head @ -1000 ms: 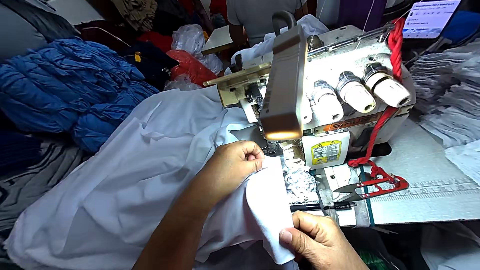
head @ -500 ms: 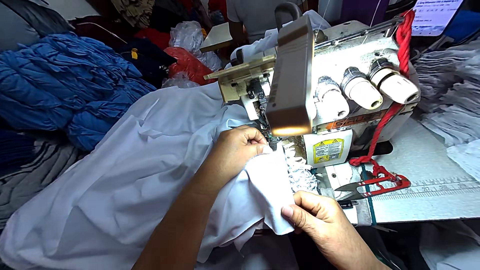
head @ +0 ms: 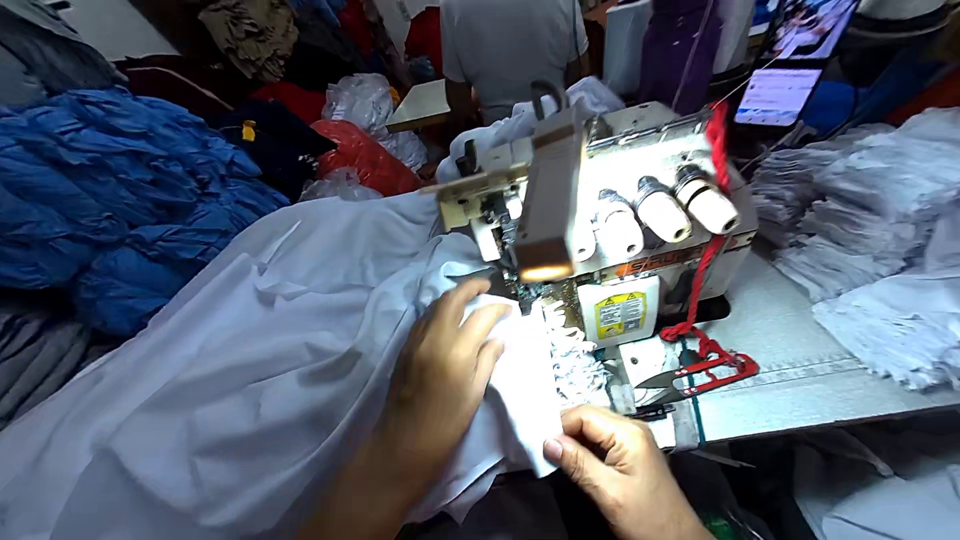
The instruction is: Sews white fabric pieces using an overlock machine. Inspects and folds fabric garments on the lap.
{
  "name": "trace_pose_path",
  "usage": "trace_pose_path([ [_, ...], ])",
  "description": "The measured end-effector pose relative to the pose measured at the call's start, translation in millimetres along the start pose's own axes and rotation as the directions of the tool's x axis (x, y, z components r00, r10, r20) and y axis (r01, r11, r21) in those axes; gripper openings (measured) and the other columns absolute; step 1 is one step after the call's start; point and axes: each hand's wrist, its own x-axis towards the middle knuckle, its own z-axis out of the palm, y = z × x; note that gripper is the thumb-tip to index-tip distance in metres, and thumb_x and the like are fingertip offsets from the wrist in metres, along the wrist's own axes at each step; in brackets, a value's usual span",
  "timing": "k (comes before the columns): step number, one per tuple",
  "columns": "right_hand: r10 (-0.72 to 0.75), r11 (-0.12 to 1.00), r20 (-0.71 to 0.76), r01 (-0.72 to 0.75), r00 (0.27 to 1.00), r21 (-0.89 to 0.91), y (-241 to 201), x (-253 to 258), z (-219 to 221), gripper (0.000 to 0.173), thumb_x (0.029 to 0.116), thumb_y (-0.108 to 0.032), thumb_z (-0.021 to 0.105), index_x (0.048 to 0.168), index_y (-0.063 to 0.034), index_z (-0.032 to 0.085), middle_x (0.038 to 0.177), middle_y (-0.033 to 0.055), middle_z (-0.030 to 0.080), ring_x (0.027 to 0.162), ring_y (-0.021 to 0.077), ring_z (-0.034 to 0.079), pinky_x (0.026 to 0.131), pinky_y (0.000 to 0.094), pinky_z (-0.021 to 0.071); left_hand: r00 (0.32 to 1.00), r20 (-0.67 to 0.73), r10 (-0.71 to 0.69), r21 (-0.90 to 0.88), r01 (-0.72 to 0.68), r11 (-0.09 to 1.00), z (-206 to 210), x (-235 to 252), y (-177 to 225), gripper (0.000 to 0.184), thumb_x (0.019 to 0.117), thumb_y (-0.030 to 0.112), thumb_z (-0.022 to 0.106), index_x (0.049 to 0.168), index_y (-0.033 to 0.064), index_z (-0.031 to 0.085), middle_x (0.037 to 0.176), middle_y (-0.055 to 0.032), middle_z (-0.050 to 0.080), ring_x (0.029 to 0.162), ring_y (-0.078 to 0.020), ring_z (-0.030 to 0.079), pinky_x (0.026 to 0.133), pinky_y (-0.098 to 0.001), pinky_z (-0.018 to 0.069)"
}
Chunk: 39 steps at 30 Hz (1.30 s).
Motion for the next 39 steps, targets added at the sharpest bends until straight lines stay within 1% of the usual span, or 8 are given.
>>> trace_pose_path([
  [2,0.051,0.998,0.027,-0.052,0.998,0.045,-5,-2,-1,0.017,0.0971,-0.009,0.064,0.093,0.0050,0.072,0.081,0.0072,0.070,0.071,0.0021,0.065,0.068,0.0182,0.0543,0.996,-0.072,0.050,-0.029,-0.052,0.998,-4,-23,9,0.027,0.1017,0.028,0.056,0.107,0.0092,0.075,0.123,-0.0194,0.068,0.120,-0.0344,0.063,0.098,-0.0513,0.0497],
  [4,0.081,0.992,0.030,-0.084,0.996,0.095,-10,-2,0,0.015,0.0971,-0.006,0.063,0.097,0.0075,0.071,0.083,0.0092,0.072,0.072,0.0050,0.068,0.070,0.0215,0.0575,0.997,-0.042,0.072,-0.108,-0.076,0.991,-11,-45,23,0.023,0.1051,0.030,0.056,0.105,0.0130,0.071,0.114,-0.0147,0.070,0.117,-0.0271,0.063,0.101,-0.0422,0.0470],
  [8,0.113,0.978,0.015,-0.114,0.993,0.173,-20,-5,1,0.016,0.0962,0.000,0.062,0.107,0.0100,0.067,0.085,0.0077,0.072,0.074,0.0046,0.068,0.071,0.0219,0.0575,0.992,-0.010,0.124,-0.255,-0.122,0.959,-7,-75,40,0.024,0.1061,0.032,0.055,0.110,0.0115,0.067,0.111,-0.0106,0.068,0.117,-0.0208,0.058,0.106,-0.0309,0.0392],
  [11,0.138,0.975,0.019,-0.140,0.990,0.172,-27,-10,2,0.023,0.0961,0.002,0.060,0.117,0.0114,0.061,0.087,0.0073,0.074,0.075,0.0057,0.070,0.072,0.0238,0.0580,0.992,-0.028,0.121,-0.278,-0.124,0.952,-4,-84,43,0.027,0.1069,0.033,0.053,0.112,0.0101,0.066,0.113,-0.0106,0.067,0.119,-0.0203,0.057,0.107,-0.0298,0.0371],
  [18,0.078,0.994,0.024,-0.080,0.997,0.075,-32,-12,1,0.032,0.0985,0.005,0.055,0.129,0.0139,0.057,0.094,0.0131,0.075,0.081,0.0108,0.073,0.078,0.0277,0.0593,0.994,-0.060,0.093,-0.313,-0.107,0.944,-2,-81,44,0.025,0.1066,0.030,0.054,0.107,0.0089,0.068,0.109,-0.0102,0.068,0.117,-0.0190,0.058,0.107,-0.0292,0.0373],
  [24,0.024,1.000,0.027,-0.023,0.999,-0.018,-31,-13,-2,0.034,0.0972,0.005,0.056,0.130,0.0144,0.057,0.095,0.0154,0.075,0.082,0.0120,0.073,0.079,0.0275,0.0592,0.997,-0.040,0.058,-0.337,-0.068,0.939,-3,-77,45,0.022,0.1058,0.030,0.056,0.105,0.0126,0.069,0.108,-0.0044,0.068,0.116,-0.0131,0.059,0.107,-0.0265,0.0383],
  [33,-0.013,0.999,0.005,0.014,1.000,-0.036,-26,-13,0,0.034,0.0930,0.009,0.059,0.127,0.0140,0.060,0.095,0.0153,0.076,0.083,0.0136,0.074,0.081,0.0281,0.0602,0.997,-0.065,0.047,-0.291,-0.064,0.955,0,-73,49,0.018,0.1051,0.027,0.058,0.101,0.0140,0.070,0.101,-0.0027,0.069,0.110,-0.0128,0.061,0.105,-0.0265,0.0399],
  [39,-0.075,0.996,-0.006,0.075,0.997,-0.041,-23,-16,-4,0.032,0.0951,0.004,0.060,0.126,0.0130,0.060,0.096,0.0112,0.076,0.084,0.0070,0.073,0.080,0.0235,0.0604,0.989,-0.146,0.017,-0.373,-0.071,0.925,1,-70,56,0.019,0.1050,0.029,0.058,0.098,0.0156,0.069,0.100,0.0018,0.069,0.106,-0.0081,0.062,0.100,-0.0236,0.0445],
])
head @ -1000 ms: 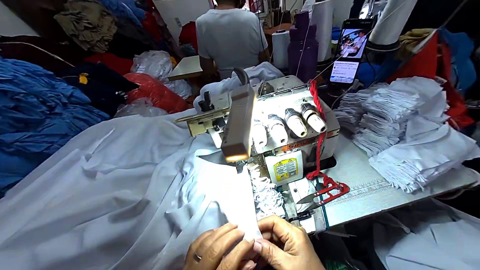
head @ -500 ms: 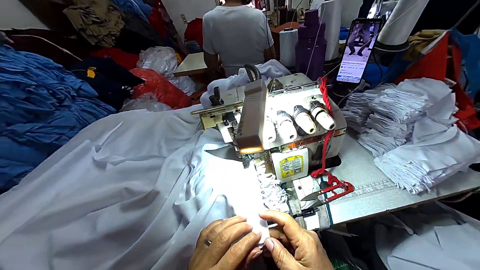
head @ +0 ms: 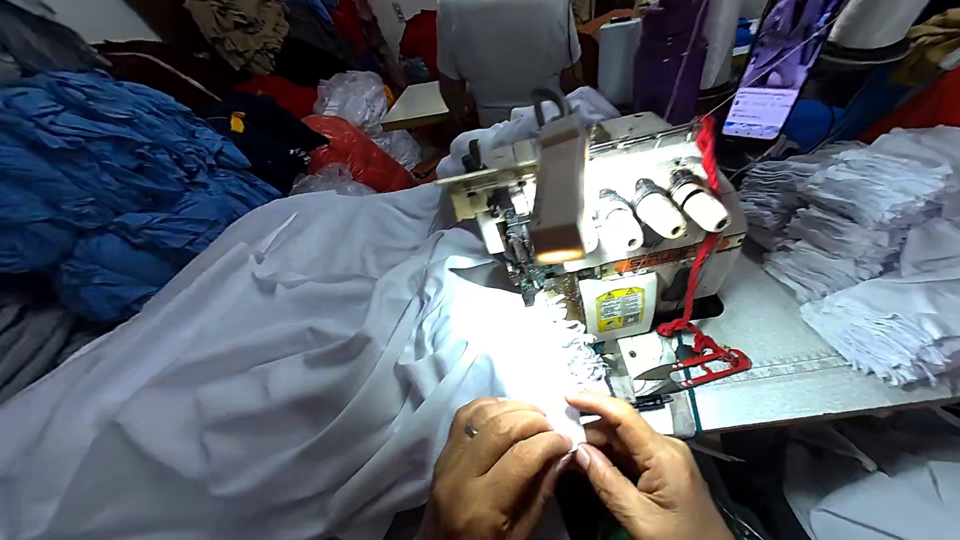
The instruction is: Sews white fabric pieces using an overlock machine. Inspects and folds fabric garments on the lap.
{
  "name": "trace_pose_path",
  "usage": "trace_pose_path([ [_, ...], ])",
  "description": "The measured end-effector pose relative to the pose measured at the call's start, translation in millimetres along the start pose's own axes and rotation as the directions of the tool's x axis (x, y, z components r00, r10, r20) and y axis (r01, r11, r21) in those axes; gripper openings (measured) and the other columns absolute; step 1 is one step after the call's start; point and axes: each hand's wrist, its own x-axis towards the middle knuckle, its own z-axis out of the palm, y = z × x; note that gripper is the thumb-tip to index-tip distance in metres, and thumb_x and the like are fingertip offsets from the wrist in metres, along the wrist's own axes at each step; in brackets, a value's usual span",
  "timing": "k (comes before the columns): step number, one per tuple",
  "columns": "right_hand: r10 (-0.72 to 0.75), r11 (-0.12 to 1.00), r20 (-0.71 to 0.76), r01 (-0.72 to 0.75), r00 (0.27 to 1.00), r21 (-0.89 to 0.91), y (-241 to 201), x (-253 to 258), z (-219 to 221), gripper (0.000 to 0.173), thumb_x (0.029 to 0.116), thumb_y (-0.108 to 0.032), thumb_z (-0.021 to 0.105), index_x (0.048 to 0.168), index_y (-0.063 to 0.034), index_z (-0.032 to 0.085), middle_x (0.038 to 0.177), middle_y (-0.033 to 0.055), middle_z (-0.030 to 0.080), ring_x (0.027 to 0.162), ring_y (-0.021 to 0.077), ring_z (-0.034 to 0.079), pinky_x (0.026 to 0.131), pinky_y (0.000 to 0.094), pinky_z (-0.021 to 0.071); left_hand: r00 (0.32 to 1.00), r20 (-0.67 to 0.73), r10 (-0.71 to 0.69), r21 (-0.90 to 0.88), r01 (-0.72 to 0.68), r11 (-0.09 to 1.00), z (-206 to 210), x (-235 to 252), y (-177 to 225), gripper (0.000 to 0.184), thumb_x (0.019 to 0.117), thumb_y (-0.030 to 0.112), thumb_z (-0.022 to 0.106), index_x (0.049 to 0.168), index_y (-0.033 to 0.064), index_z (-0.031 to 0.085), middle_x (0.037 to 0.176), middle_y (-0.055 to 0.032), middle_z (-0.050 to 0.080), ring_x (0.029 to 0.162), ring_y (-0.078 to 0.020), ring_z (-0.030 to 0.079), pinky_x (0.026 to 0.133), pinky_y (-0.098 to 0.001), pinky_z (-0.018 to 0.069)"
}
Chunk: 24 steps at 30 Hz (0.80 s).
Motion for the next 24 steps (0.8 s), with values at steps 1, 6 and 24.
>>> trace_pose_path([
  [1,0.004,1.000,0.005,-0.004,1.000,0.001,-0.7,0.0,-0.8,0.032,0.0956,0.004,0.060,0.127,0.0126,0.060,0.096,0.0102,0.076,0.084,0.0057,0.072,0.080,0.0221,0.0598,1.000,-0.016,0.015,0.002,-0.015,1.000,1.2,0.3,0.2,0.019,0.1049,0.029,0.058,0.098,0.0159,0.069,0.099,0.0025,0.069,0.105,-0.0076,0.062,0.099,-0.0234,0.0451],
  [6,0.022,1.000,0.021,-0.022,1.000,-0.004,0.7,-0.3,-3.1,0.035,0.0960,0.002,0.060,0.130,0.0116,0.058,0.096,0.0068,0.076,0.085,0.0048,0.073,0.081,0.0222,0.0605,0.997,-0.046,0.054,-0.013,-0.055,0.998,5.5,-1.1,-4.6,0.018,0.1049,0.029,0.058,0.098,0.0160,0.069,0.098,0.0029,0.069,0.104,-0.0075,0.064,0.098,-0.0233,0.0467],
  [24,0.105,0.993,0.090,-0.110,0.990,0.045,-4.6,-1.5,-6.5,0.036,0.0953,0.004,0.059,0.130,0.0120,0.057,0.094,0.0051,0.076,0.082,0.0053,0.073,0.080,0.0233,0.0610,0.988,-0.070,0.137,0.084,-0.131,0.988,6.5,-2.2,-7.0,0.016,0.1046,0.027,0.059,0.099,0.0158,0.068,0.096,0.0031,0.067,0.102,-0.0078,0.063,0.101,-0.0242,0.0452],
])
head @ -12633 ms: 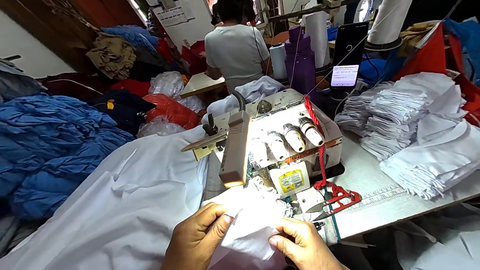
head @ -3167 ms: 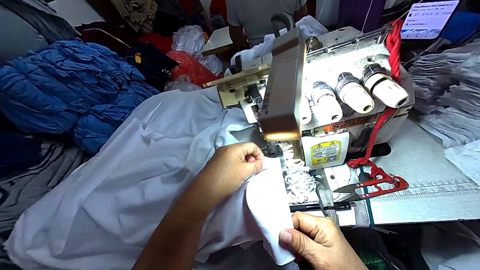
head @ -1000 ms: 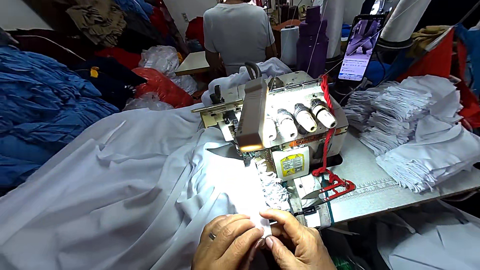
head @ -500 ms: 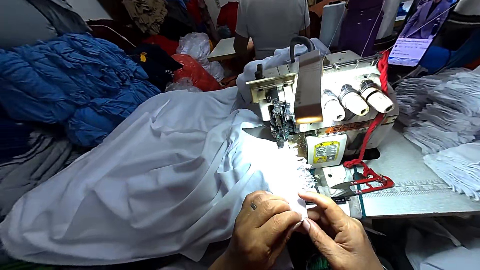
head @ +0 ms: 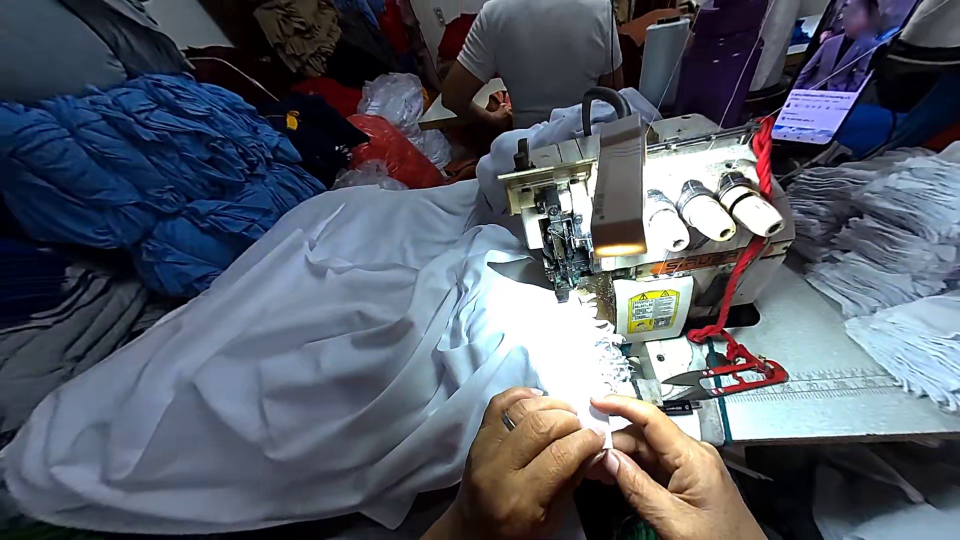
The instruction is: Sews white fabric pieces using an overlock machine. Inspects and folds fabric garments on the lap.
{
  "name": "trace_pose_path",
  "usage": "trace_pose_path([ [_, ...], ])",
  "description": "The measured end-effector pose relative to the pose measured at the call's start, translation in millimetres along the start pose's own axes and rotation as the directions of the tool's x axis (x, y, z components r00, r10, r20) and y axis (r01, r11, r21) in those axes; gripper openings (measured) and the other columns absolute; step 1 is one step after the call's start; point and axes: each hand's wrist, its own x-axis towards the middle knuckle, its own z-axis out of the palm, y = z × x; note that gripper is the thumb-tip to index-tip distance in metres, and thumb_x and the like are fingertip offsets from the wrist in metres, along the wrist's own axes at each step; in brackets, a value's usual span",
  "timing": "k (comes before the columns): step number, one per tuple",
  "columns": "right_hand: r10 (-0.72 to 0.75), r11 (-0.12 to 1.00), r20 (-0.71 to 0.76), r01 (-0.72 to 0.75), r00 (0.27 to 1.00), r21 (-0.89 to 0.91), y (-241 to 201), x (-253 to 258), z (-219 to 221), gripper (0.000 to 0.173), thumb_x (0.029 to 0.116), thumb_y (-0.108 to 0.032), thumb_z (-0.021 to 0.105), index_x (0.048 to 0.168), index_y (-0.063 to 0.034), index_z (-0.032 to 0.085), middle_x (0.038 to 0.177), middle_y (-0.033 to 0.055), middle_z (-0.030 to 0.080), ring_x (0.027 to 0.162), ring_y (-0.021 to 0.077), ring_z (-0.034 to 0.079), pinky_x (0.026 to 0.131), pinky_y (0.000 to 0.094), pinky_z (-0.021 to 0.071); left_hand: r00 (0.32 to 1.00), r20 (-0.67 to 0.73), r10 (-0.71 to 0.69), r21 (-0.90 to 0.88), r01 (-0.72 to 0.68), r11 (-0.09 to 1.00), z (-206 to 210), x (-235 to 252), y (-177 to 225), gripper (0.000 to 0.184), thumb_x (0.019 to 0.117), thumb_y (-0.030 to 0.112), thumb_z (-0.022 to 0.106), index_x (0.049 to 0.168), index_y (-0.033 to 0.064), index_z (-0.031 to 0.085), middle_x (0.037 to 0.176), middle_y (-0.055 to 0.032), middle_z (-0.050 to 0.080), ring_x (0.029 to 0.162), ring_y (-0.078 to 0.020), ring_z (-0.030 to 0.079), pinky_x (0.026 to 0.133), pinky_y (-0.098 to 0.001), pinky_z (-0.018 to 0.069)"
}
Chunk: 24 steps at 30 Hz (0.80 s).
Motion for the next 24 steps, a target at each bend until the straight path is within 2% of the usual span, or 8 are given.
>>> trace_pose_path([
  [5,0.031,0.999,0.016,-0.031,0.999,0.029,-2,0,-2,0.030,0.0955,0.004,0.059,0.125,0.0102,0.060,0.097,0.0057,0.076,0.085,0.0039,0.072,0.081,0.0225,0.0604,0.999,0.028,0.045,0.021,-0.046,0.999,-2,0,0,0.015,0.1046,0.027,0.059,0.100,0.0157,0.068,0.096,0.0029,0.067,0.103,-0.0086,0.063,0.103,-0.0252,0.0435],
  [10,0.054,0.991,0.063,-0.062,0.997,0.118,-1,4,-6,0.023,0.0904,0.010,0.059,0.113,0.0079,0.065,0.100,0.0050,0.075,0.089,0.0007,0.070,0.083,0.0196,0.0583,0.996,0.035,0.078,0.015,-0.079,0.997,-6,-6,-1,0.032,0.1093,0.039,0.045,0.105,0.0159,0.066,0.103,0.0017,0.067,0.112,-0.0094,0.060,0.108,-0.0255,0.0393],
  [12,0.058,0.981,0.063,-0.068,0.996,0.181,-2,6,-6,0.021,0.0907,0.010,0.060,0.111,0.0069,0.066,0.099,0.0034,0.075,0.089,0.0020,0.071,0.084,0.0213,0.0593,0.999,0.013,0.050,0.015,-0.050,0.999,-4,-12,-2,0.033,0.1086,0.045,0.043,0.108,0.0173,0.061,0.110,0.0009,0.063,0.117,-0.0095,0.058,0.109,-0.0258,0.0392],
  [14,0.062,0.968,0.062,-0.075,0.996,0.242,-3,9,-7,0.018,0.0924,0.008,0.061,0.109,0.0050,0.067,0.097,0.0012,0.076,0.089,0.0029,0.072,0.084,0.0229,0.0604,1.000,-0.004,-0.001,0.071,0.001,0.997,1,-20,-7,0.032,0.1057,0.051,0.048,0.116,0.0210,0.053,0.122,0.0016,0.059,0.126,-0.0098,0.054,0.112,-0.0282,0.0376],
  [15,0.059,0.963,0.063,-0.074,0.996,0.258,-4,10,-7,0.017,0.0932,0.008,0.061,0.108,0.0043,0.067,0.097,0.0001,0.076,0.089,0.0030,0.072,0.084,0.0233,0.0605,1.000,-0.007,-0.013,0.114,0.014,0.993,4,-25,-12,0.031,0.1053,0.050,0.050,0.119,0.0219,0.051,0.127,0.0007,0.057,0.131,-0.0117,0.052,0.114,-0.0312,0.0359],
  [17,0.056,0.959,0.066,-0.072,0.996,0.273,-6,11,-7,0.016,0.0938,0.008,0.060,0.107,0.0035,0.067,0.097,-0.0008,0.075,0.089,0.0035,0.073,0.085,0.0244,0.0611,1.000,-0.008,-0.002,0.178,0.003,0.984,6,-30,-22,0.022,0.1081,0.036,0.047,0.123,0.0216,0.052,0.132,-0.0017,0.057,0.135,-0.0164,0.050,0.117,-0.0365,0.0344],
  [19,0.058,0.960,0.071,-0.075,0.996,0.269,-7,11,-8,0.015,0.0943,0.008,0.059,0.106,0.0026,0.068,0.097,-0.0011,0.076,0.090,0.0041,0.073,0.086,0.0254,0.0613,1.000,-0.003,0.004,0.186,-0.004,0.983,0,-29,-26,0.019,0.1095,0.025,0.041,0.117,0.0201,0.058,0.128,0.0000,0.062,0.133,-0.0152,0.053,0.118,-0.0360,0.0338],
  [24,0.046,0.987,0.076,-0.057,0.996,0.152,0,15,-10,0.012,0.0931,0.006,0.062,0.101,0.0042,0.071,0.096,0.0017,0.074,0.090,0.0020,0.071,0.084,0.0226,0.0596,0.999,0.040,0.016,0.132,-0.021,0.991,-18,-17,-31,0.024,0.1092,0.019,0.042,0.109,0.0174,0.066,0.114,0.0012,0.069,0.121,-0.0114,0.060,0.118,-0.0331,0.0330],
])
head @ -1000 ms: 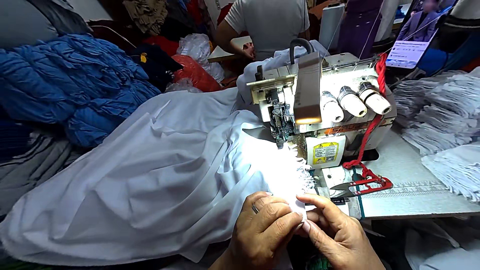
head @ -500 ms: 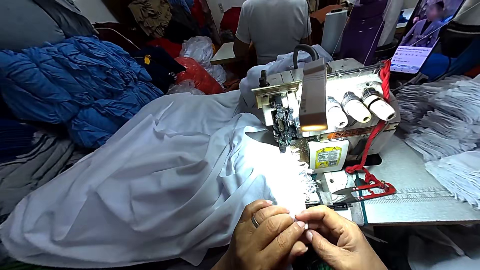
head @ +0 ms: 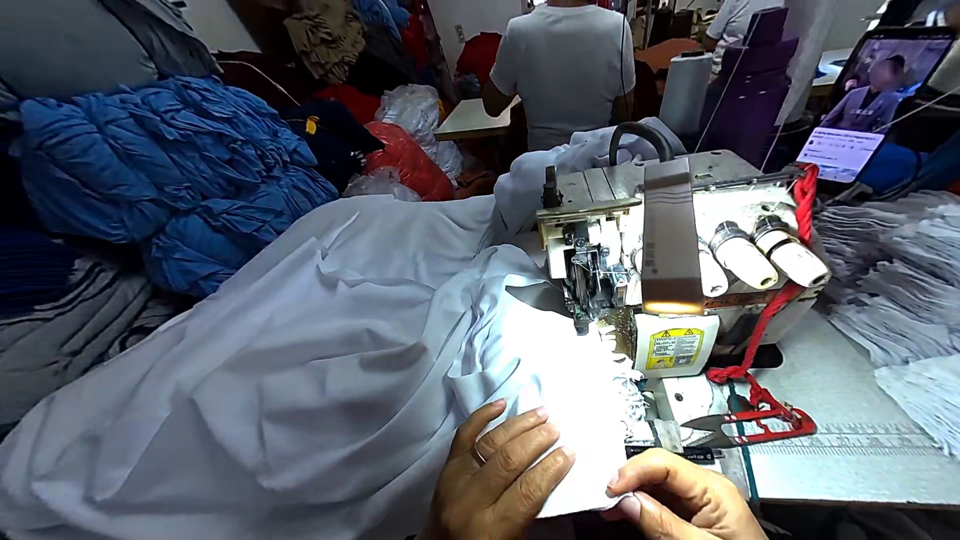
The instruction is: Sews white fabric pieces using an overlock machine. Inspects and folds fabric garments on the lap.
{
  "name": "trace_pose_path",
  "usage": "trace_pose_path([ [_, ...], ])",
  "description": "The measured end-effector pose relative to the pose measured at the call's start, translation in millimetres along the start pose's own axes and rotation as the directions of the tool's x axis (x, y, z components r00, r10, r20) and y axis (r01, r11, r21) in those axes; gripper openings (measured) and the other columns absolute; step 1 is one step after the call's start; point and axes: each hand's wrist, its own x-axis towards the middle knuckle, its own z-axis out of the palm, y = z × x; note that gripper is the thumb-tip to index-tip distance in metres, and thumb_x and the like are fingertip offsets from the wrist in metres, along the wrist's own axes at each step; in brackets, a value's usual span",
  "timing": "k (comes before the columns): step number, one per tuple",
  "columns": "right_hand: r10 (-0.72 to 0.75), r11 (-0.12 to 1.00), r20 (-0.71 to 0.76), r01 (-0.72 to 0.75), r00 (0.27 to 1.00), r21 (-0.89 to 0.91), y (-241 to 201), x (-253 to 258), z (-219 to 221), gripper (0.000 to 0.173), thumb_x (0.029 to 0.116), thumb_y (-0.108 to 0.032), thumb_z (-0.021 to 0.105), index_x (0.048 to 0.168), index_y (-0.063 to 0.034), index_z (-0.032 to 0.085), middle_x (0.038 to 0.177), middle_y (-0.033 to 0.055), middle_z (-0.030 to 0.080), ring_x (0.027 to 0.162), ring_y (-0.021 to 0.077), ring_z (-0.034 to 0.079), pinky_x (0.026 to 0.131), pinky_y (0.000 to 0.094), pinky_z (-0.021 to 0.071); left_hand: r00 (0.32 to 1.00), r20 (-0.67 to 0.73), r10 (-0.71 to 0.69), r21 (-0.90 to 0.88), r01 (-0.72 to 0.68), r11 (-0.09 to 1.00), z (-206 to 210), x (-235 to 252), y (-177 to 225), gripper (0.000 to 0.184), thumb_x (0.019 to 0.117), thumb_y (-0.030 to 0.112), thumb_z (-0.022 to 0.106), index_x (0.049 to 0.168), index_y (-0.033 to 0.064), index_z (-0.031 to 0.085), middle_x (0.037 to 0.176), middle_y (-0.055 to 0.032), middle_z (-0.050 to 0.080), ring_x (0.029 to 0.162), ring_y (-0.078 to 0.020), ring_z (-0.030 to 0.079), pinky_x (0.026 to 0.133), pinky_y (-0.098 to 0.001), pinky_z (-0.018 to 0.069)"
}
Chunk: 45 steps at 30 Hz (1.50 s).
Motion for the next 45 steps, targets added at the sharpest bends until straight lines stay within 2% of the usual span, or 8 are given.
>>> trace_pose_path([
  [10,-0.200,0.931,-0.192,0.125,0.961,-0.343,30,60,-3,0.013,0.0918,-0.016,0.067,0.093,-0.0110,0.079,0.088,-0.0030,0.066,0.081,-0.0035,0.062,0.073,0.0110,0.0520,0.991,0.051,-0.121,0.034,0.120,0.992,9,37,-43,0.031,0.0971,0.008,0.052,0.096,0.0214,0.080,0.107,0.0018,0.077,0.115,-0.0123,0.069,0.111,-0.0432,0.0453],
  [19,-0.295,0.816,-0.217,0.127,0.931,-0.564,34,76,-2,0.030,0.1016,-0.023,0.052,0.107,-0.0090,0.078,0.093,-0.0024,0.073,0.076,-0.0049,0.063,0.069,0.0115,0.0522,0.945,0.249,-0.212,0.088,0.196,0.977,21,86,-79,0.037,0.0865,-0.007,0.059,0.109,0.0129,0.080,0.115,-0.0082,0.076,0.110,-0.0277,0.073,0.102,-0.0687,0.0451],
  [27,-0.399,0.766,-0.066,0.293,0.914,-0.572,29,42,-23,0.025,0.1031,-0.008,0.052,0.095,0.0064,0.071,0.093,0.0094,0.068,0.098,-0.0018,0.061,0.093,0.0113,0.0469,0.935,0.266,-0.234,0.107,0.213,0.971,-6,74,-62,0.047,0.0949,0.044,0.064,0.126,0.0101,0.073,0.134,-0.0128,0.068,0.132,-0.0311,0.060,0.110,-0.0694,0.0377],
  [29,-0.377,0.682,0.067,0.326,0.924,-0.655,32,36,-31,0.026,0.1024,-0.012,0.056,0.094,0.0055,0.073,0.096,0.0171,0.073,0.101,0.0127,0.066,0.096,0.0209,0.0483,0.964,0.120,-0.236,0.118,0.222,0.968,-31,56,-54,0.045,0.0992,0.046,0.056,0.123,0.0123,0.075,0.135,-0.0102,0.067,0.135,-0.0279,0.058,0.113,-0.0638,0.0379],
  [32,-0.166,0.534,0.308,0.347,0.937,-0.771,37,33,-35,0.032,0.1036,-0.023,0.059,0.107,0.0042,0.075,0.117,0.0253,0.072,0.112,0.0415,0.069,0.102,0.0576,0.0491,0.918,-0.089,-0.388,0.195,0.398,0.897,-81,13,-53,0.045,0.1052,0.045,0.049,0.123,0.0133,0.075,0.143,-0.0081,0.062,0.142,-0.0217,0.050,0.120,-0.0504,0.0353],
  [36,0.181,0.349,0.293,0.217,0.939,-0.912,43,40,-25,0.058,0.1041,-0.044,0.052,0.124,0.0086,0.067,0.117,0.0313,0.069,0.109,0.0520,0.067,0.098,0.0704,0.0451,0.669,-0.410,-0.620,0.331,0.742,0.583,-154,-48,-65,0.046,0.1028,0.031,0.052,0.132,-0.0028,0.065,0.154,-0.0290,0.044,0.145,-0.0434,0.041,0.117,-0.0567,0.0353],
  [42,0.311,0.226,0.194,0.126,0.931,-0.966,51,51,-21,0.067,0.1083,-0.050,0.037,0.114,0.0090,0.069,0.103,0.0311,0.071,0.103,0.0500,0.069,0.093,0.0667,0.0488,-0.119,-0.606,-0.786,-0.362,0.922,0.140,-227,-127,-80,0.059,0.1095,0.036,0.042,0.158,0.0032,0.032,0.164,-0.0208,0.030,0.150,-0.0361,0.029,0.116,-0.0608,0.0269],
  [45,0.080,0.301,0.222,0.189,0.972,-0.935,58,41,-27,0.051,0.1080,-0.036,0.045,0.109,0.0084,0.071,0.098,0.0291,0.072,0.096,0.0487,0.070,0.090,0.0649,0.0504,-0.168,-0.602,-0.781,-0.426,0.895,0.135,-219,-152,-72,0.056,0.1092,0.033,0.042,0.156,0.0023,0.034,0.162,-0.0208,0.032,0.148,-0.0342,0.034,0.114,-0.0599,0.0301],
])
